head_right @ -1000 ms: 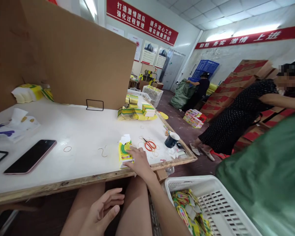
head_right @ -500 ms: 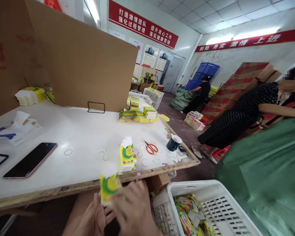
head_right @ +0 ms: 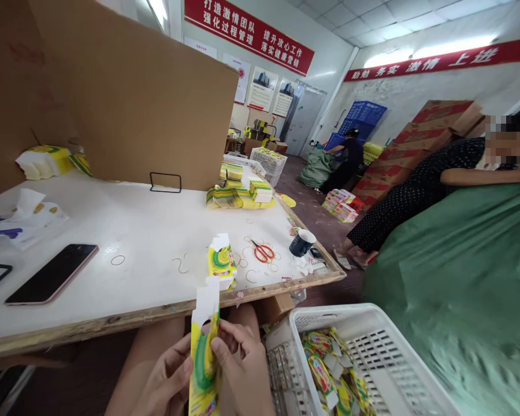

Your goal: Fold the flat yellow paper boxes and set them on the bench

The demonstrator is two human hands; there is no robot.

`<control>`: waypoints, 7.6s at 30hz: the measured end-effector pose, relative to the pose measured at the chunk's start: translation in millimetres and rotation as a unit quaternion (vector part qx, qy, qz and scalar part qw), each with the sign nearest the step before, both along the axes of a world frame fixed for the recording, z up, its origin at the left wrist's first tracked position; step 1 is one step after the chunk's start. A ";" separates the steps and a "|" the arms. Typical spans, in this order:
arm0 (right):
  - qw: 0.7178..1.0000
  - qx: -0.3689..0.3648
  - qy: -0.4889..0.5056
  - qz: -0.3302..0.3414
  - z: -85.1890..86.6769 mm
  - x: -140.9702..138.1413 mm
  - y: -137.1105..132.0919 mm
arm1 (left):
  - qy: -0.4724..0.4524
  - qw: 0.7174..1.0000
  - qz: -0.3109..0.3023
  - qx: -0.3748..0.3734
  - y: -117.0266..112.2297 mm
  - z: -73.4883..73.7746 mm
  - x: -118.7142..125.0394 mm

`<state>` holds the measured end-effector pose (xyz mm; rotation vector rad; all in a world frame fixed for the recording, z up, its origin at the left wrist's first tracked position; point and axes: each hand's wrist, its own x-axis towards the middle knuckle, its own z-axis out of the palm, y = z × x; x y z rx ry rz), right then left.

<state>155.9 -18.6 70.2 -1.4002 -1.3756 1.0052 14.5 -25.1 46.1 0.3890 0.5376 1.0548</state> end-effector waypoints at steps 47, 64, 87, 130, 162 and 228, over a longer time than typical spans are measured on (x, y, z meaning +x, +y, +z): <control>0.979 -0.064 -0.174 0.086 18.1 21.8 1.8 | 0.269 0.946 -0.026 0.181 -2.8 2.7 -3.8; 0.996 -0.028 -0.038 0.075 14.7 29.3 1.2 | 0.174 0.972 -0.040 0.150 -1.8 3.0 -4.4; 0.889 0.118 -0.422 0.136 0.3 24.5 150.3 | 0.318 0.935 0.051 0.148 10.3 -21.6 -12.9; 0.992 0.016 0.085 0.089 13.7 9.9 -5.4 | 0.181 0.969 0.041 0.162 1.4 10.5 -6.7; 0.980 -0.065 -0.162 0.090 18.5 17.8 5.9 | 0.284 0.939 -0.014 0.191 1.4 7.1 -11.7; 0.870 0.419 -0.247 0.085 29.6 -23.6 -18.5 | -0.079 0.996 0.010 -0.029 16.0 -2.9 -11.6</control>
